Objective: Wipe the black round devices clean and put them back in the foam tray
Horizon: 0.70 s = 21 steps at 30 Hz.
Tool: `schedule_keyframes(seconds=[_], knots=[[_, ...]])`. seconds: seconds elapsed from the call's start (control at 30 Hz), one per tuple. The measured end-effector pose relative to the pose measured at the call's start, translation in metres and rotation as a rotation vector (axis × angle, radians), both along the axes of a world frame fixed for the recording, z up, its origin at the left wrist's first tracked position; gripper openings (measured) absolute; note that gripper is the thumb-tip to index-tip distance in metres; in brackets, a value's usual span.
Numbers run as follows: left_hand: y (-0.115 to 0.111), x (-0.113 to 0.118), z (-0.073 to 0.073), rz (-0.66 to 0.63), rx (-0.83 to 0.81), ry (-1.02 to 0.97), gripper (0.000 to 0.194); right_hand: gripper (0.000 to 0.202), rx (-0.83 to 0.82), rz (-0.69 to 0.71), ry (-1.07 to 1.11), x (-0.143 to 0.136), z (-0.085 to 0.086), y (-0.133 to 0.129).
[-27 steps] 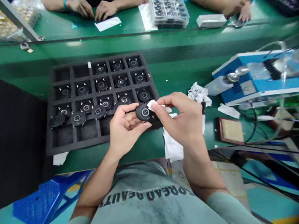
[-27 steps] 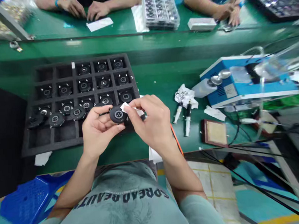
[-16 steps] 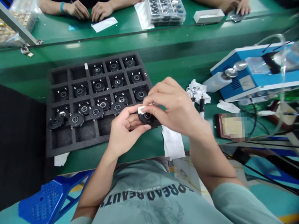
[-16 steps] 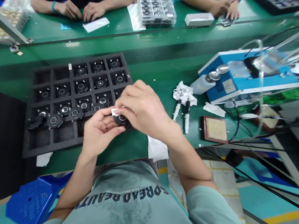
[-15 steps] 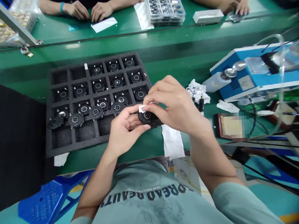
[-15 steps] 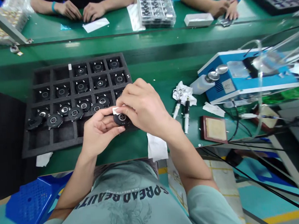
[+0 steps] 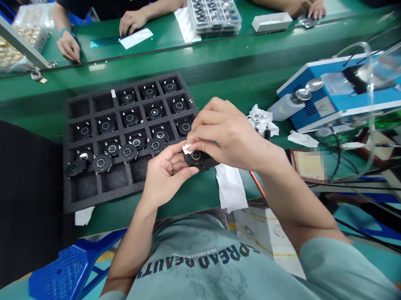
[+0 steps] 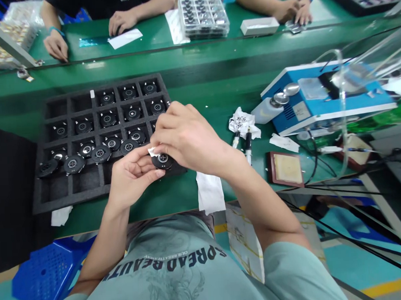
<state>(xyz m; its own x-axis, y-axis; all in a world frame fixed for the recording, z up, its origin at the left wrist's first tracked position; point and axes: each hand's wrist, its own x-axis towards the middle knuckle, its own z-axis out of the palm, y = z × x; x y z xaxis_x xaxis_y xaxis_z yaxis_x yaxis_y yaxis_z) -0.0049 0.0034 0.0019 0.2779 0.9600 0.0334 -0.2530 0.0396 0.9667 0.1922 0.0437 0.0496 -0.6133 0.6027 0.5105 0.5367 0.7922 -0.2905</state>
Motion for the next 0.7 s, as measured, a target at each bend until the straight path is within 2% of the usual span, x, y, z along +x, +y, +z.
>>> schedule_keyframes(seconds=[0.13,0.27,0.37,0.6,0.7], knots=[[0.0002,-0.0001,0.0008,-0.009,0.014,-0.015,0.053,0.02,0.001,0.055,-0.04,0.0003,0.001,0.0006],[0.0005,-0.0004,0.0012,-0.015,-0.004,-0.021,0.052,0.021,0.017,0.024,-0.023,0.0006,0.0015,0.0012],[0.0006,-0.0008,0.0013,-0.017,-0.002,-0.017,0.053,0.02,-0.01,0.065,-0.056,0.0008,0.0026,0.0016],[0.0003,-0.0008,0.0013,-0.012,-0.021,0.028,0.052,0.019,0.018,0.035,-0.061,0.0019,0.0044,0.0038],[0.0,0.0007,0.0005,0.011,-0.013,0.047,0.053,0.021,0.042,-0.029,-0.058,-0.0021,0.0034,0.0001]])
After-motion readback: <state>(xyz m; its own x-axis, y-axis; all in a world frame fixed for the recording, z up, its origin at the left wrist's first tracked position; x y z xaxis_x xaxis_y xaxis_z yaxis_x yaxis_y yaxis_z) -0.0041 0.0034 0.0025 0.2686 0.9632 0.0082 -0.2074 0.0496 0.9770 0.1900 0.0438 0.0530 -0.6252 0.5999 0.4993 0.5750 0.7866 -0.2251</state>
